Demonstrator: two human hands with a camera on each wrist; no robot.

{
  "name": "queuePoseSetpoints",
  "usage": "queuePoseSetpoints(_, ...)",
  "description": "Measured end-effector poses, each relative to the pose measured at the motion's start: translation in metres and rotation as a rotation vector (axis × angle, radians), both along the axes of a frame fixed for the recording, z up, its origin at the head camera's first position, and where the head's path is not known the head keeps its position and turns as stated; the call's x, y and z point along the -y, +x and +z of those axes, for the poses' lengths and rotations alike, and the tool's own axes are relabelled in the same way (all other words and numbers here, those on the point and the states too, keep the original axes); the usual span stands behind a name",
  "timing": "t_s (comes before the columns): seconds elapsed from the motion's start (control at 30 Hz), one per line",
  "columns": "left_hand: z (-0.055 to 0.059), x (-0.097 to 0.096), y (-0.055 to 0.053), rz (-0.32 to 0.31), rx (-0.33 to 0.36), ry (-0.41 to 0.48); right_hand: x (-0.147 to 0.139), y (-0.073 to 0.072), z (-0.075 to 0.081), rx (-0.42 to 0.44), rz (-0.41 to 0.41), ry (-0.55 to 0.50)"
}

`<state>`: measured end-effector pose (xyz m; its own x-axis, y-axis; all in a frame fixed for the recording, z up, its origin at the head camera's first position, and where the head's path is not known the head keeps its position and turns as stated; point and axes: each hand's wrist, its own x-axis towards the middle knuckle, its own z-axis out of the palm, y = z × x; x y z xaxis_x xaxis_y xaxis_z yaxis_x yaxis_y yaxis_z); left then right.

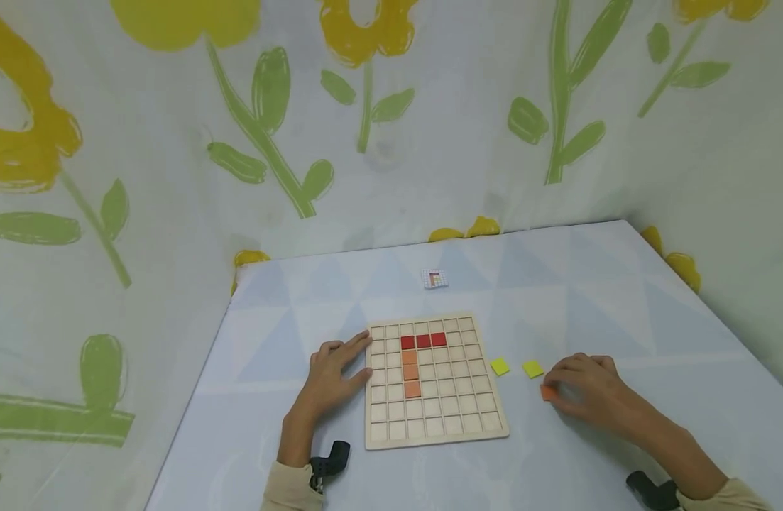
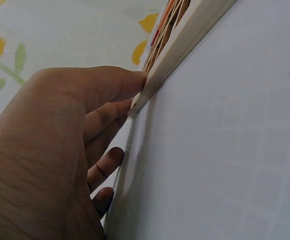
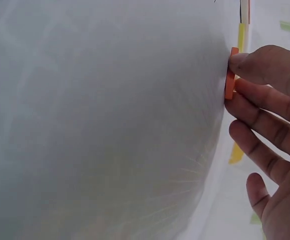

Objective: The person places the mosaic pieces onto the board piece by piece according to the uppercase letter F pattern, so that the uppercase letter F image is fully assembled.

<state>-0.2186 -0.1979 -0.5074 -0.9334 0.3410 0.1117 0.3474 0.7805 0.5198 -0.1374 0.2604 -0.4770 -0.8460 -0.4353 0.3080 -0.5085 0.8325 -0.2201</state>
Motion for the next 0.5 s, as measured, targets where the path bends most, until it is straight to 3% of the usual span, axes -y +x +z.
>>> queuePoseSetpoints(0.2, 0.0, -0.001, -0.001, -0.001, -0.018, 0.005, 0.003, 0.0, 0.003, 0.007, -0.014, 0.007)
queuePoseSetpoints(0.5, -0.002, 0.002, 0.0, -0.003, -0.006, -0.006, 0.013, -0.001, 0.005, -0.071, 0.059, -0.048)
